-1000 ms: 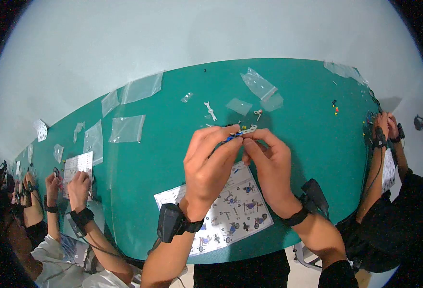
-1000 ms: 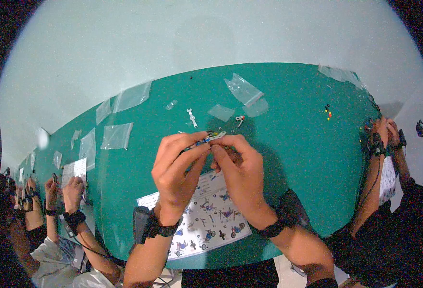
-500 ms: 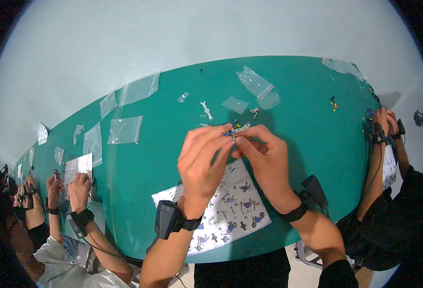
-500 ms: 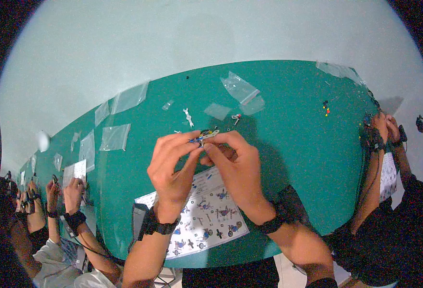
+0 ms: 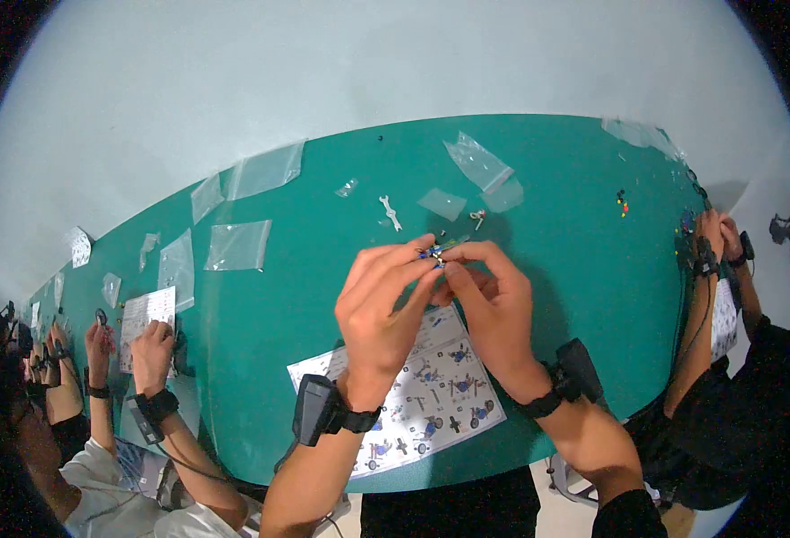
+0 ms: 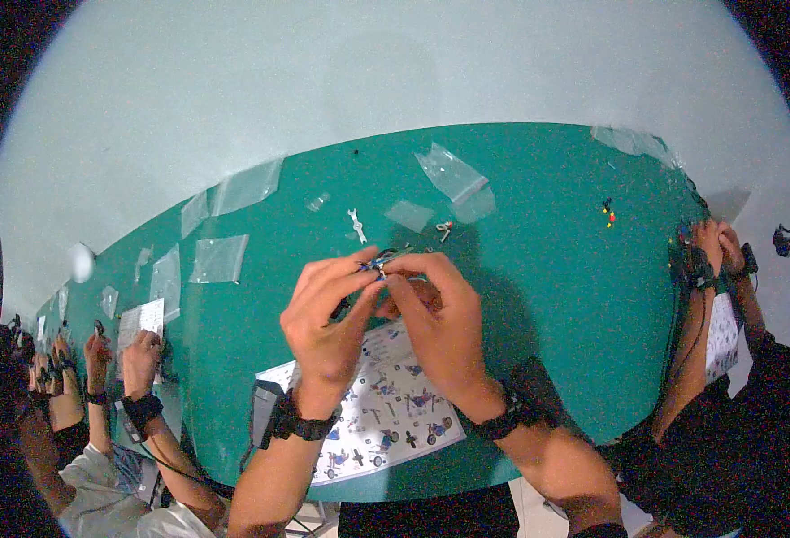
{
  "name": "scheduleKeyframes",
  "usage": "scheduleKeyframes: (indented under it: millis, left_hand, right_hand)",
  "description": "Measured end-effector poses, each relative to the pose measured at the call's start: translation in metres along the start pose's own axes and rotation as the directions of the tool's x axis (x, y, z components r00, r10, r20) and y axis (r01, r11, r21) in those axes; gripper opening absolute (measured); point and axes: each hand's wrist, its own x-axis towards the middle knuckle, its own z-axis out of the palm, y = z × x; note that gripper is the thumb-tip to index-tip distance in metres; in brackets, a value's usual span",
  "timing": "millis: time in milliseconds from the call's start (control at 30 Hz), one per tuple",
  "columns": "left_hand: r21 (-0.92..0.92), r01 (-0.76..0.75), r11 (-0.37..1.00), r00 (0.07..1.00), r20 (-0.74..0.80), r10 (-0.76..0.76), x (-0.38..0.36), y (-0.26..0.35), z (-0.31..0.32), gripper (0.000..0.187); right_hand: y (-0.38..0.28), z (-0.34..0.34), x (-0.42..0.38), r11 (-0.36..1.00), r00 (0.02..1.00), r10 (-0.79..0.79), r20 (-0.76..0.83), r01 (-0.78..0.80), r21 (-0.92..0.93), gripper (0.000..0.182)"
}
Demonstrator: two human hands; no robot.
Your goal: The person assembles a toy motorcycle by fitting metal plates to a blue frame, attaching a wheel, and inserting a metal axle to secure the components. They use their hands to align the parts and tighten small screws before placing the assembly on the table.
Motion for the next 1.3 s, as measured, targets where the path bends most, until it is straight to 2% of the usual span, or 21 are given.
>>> scheduleKeyframes:
  millis: [200, 467, 567, 1300]
  left_hand:
    - [0.047, -0.117, 0.992, 0.993, -0.007, 0.118, -0.002, -0.005, -0.001, 0.034]
    - [0.029, -0.099, 0.995, 0.995, -0.007, 0.099, 0.0, 0.003, -0.001, 0.034]
    - [0.025, -0.09, 0.996, 0.996, -0.01, 0.09, 0.001, 0.005, 0.0, 0.034]
    - [0.046, -0.104, 0.993, 0.994, -0.032, 0.106, -0.001, 0.003, 0.005, 0.032]
  right_hand:
    - [-0.002, 0.002, -0.003, 1.0, 1.0, -0.002, 0.006, 0.003, -0.003, 0.016]
    - [-0.006, 0.002, -0.003, 0.993, 0.996, 0.089, -0.012, -0.088, 0.077, 0.014]
    - [-0.009, 0.001, -0.002, 0.991, 0.992, 0.121, -0.02, -0.12, 0.054, 0.014]
    - [-0.013, 0.002, -0.002, 0.991, 0.992, 0.116, -0.04, -0.113, 0.077, 0.014]
